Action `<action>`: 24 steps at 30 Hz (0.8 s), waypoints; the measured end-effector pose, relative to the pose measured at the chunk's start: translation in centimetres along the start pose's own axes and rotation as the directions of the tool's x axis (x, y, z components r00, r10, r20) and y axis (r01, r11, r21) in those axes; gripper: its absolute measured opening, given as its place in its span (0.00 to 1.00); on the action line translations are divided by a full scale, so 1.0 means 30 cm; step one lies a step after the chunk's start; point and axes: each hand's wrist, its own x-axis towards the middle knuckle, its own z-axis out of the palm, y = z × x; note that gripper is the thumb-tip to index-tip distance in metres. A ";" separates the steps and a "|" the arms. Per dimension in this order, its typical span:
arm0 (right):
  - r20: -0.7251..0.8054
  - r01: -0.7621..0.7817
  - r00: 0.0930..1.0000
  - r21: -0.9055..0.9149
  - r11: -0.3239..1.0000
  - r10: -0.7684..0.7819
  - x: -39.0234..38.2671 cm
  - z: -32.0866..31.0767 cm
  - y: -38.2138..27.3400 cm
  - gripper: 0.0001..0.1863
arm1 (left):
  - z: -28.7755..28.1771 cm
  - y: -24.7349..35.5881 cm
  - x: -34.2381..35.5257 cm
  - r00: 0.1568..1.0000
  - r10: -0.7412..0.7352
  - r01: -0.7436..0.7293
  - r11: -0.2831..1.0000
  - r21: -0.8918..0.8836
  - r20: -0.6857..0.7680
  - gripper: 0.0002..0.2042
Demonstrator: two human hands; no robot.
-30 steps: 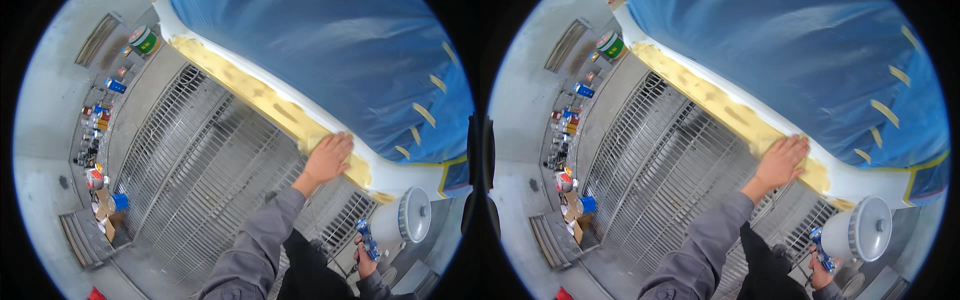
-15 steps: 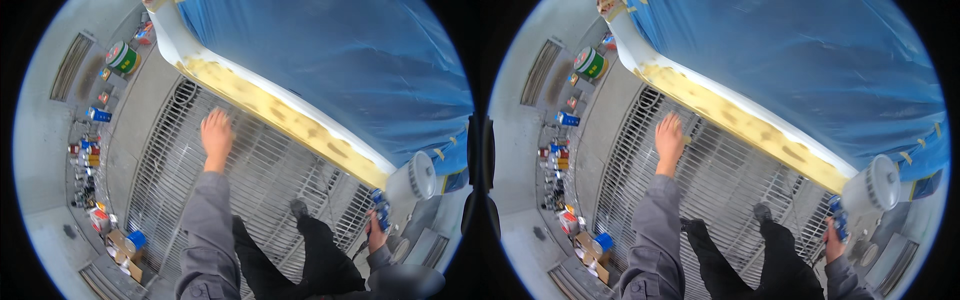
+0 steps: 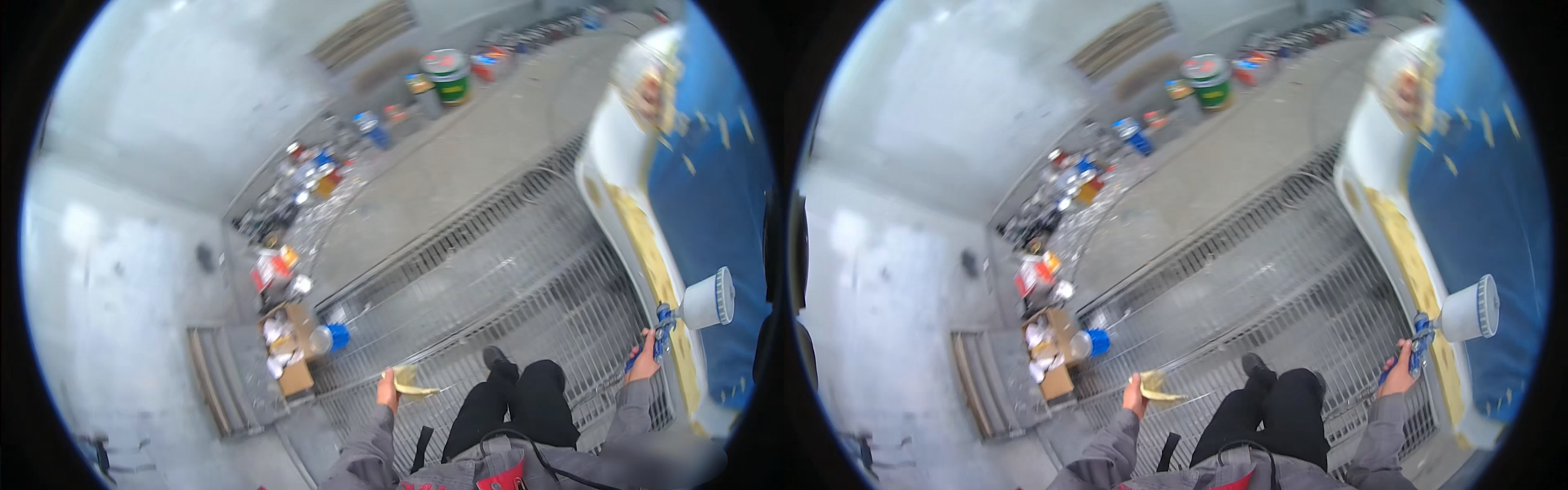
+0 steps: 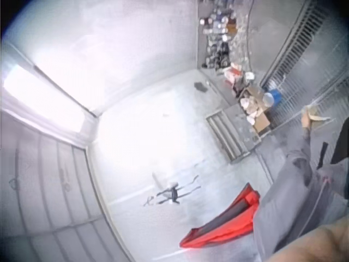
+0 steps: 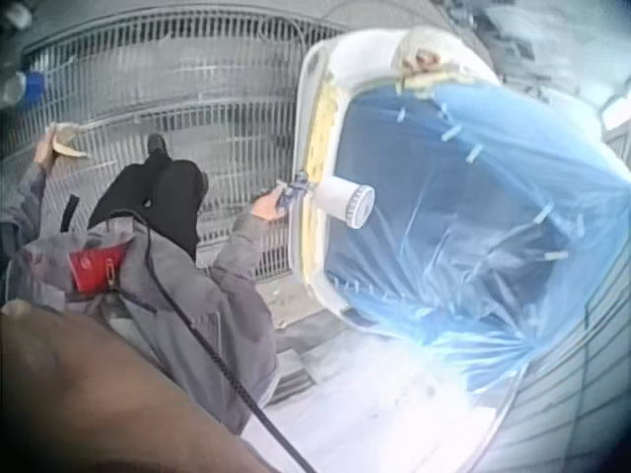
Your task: The person wipes a white car bumper with a yellow cloth while holding a spray gun. They then move to a workbench, pour white paint into a small cup, and stir it with a stick.
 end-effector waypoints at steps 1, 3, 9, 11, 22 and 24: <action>0.070 0.001 0.998 0.028 1.000 -0.003 -0.045 0.145 -0.054 0.10 | -0.058 0.130 -0.042 0.999 0.039 -0.039 0.999 -0.032 0.004 0.28; 0.208 0.006 0.978 0.104 0.995 -0.028 -0.152 0.426 -0.186 0.11 | -0.153 0.356 -0.081 0.987 0.161 -0.159 0.982 -0.107 0.014 0.27; 0.495 0.111 0.842 0.232 0.966 -0.215 -0.705 1.104 -0.464 0.15 | -0.356 0.675 0.067 0.981 0.191 -0.189 0.949 -0.254 -0.018 0.30; 0.530 0.152 0.804 0.256 0.955 -0.270 -0.797 1.305 -0.482 0.17 | -0.376 0.856 0.091 0.966 0.258 -0.256 0.962 -0.099 0.014 0.32; 0.800 0.780 0.371 0.006 0.626 -0.471 -1.555 2.485 -0.517 0.15 | -1.156 1.060 0.726 0.971 -0.143 -0.057 0.643 -0.764 -0.193 0.33; 0.800 0.844 0.286 0.050 0.534 -0.528 -1.582 2.712 -0.458 0.14 | -1.259 1.205 0.817 0.966 -0.064 -0.161 0.602 -0.782 -0.249 0.25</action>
